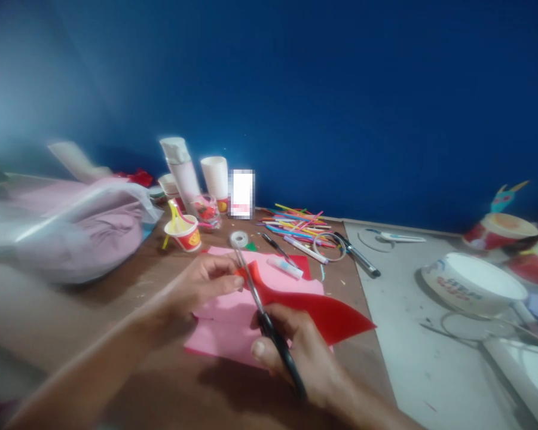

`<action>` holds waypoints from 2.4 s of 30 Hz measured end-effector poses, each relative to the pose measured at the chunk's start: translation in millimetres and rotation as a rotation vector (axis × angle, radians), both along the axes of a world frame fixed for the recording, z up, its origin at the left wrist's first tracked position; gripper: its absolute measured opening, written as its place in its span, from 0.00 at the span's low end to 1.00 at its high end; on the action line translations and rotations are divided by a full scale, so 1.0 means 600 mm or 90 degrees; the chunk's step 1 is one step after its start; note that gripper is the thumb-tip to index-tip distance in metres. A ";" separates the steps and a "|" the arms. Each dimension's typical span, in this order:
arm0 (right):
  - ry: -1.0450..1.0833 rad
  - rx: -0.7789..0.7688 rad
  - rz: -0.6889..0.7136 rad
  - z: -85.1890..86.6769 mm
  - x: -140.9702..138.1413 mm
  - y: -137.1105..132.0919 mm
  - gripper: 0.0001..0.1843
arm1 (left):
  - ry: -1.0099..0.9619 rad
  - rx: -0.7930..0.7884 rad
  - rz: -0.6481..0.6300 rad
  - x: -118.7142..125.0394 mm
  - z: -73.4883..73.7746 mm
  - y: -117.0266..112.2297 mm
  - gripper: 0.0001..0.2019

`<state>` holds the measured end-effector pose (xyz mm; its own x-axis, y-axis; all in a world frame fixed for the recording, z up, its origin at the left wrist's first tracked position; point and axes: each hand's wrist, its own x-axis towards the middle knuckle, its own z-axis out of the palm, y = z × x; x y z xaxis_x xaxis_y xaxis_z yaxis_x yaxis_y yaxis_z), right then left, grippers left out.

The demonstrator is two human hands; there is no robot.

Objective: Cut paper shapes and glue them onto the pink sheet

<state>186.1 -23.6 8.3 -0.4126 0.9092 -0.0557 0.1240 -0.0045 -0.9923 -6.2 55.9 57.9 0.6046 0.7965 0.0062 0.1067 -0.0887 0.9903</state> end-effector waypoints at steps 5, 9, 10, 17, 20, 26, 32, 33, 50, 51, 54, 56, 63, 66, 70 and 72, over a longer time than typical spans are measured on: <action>-0.012 0.019 -0.008 -0.004 0.000 -0.002 0.21 | -0.028 -0.017 0.015 0.003 -0.004 -0.005 0.09; -0.004 0.035 -0.025 -0.005 0.001 0.001 0.20 | -0.069 0.020 0.074 0.014 -0.010 -0.018 0.09; -0.003 0.040 -0.026 -0.005 0.000 0.002 0.20 | -0.085 0.031 0.093 0.017 -0.013 -0.022 0.09; 0.002 0.026 -0.025 -0.005 -0.006 -0.002 0.20 | -0.135 -0.033 0.187 0.030 -0.030 -0.045 0.08; 0.022 0.008 -0.021 -0.005 -0.012 -0.005 0.22 | -0.146 -0.039 0.205 0.030 -0.032 -0.047 0.08; 0.007 0.026 -0.007 -0.011 -0.009 -0.004 0.18 | -0.093 0.040 0.173 0.019 -0.021 -0.041 0.07; 0.001 0.009 -0.006 -0.015 -0.004 -0.007 0.17 | -0.044 0.083 0.111 0.001 -0.014 -0.023 0.06; 0.001 0.005 -0.007 -0.016 -0.004 -0.006 0.17 | -0.041 0.083 0.108 0.000 -0.015 -0.021 0.06; -0.039 -0.040 0.015 -0.017 0.002 0.001 0.15 | 0.059 0.127 0.072 -0.006 -0.004 -0.003 0.05; -0.040 -0.042 0.013 -0.017 0.003 0.001 0.15 | 0.069 0.129 0.070 -0.007 -0.004 -0.002 0.04; -0.038 -0.052 0.011 -0.017 0.003 0.001 0.15 | 0.094 0.136 0.061 -0.010 -0.003 0.000 0.05; -0.041 -0.058 0.013 -0.016 0.002 0.001 0.14 | 0.105 0.143 0.050 -0.011 -0.002 0.002 0.05; -0.057 -0.074 0.004 -0.011 -0.001 0.003 0.14 | 0.130 0.171 0.000 -0.017 0.006 0.013 0.04; -0.060 -0.075 -0.014 -0.011 -0.001 0.005 0.12 | 0.110 0.147 -0.001 -0.015 0.001 0.015 0.05; -0.032 -0.111 -0.040 -0.009 -0.002 0.005 0.18 | 0.015 0.087 0.059 -0.006 -0.019 0.006 0.07; -0.023 -0.113 -0.056 -0.005 -0.004 0.006 0.21 | -0.018 0.062 0.091 0.000 -0.029 -0.001 0.07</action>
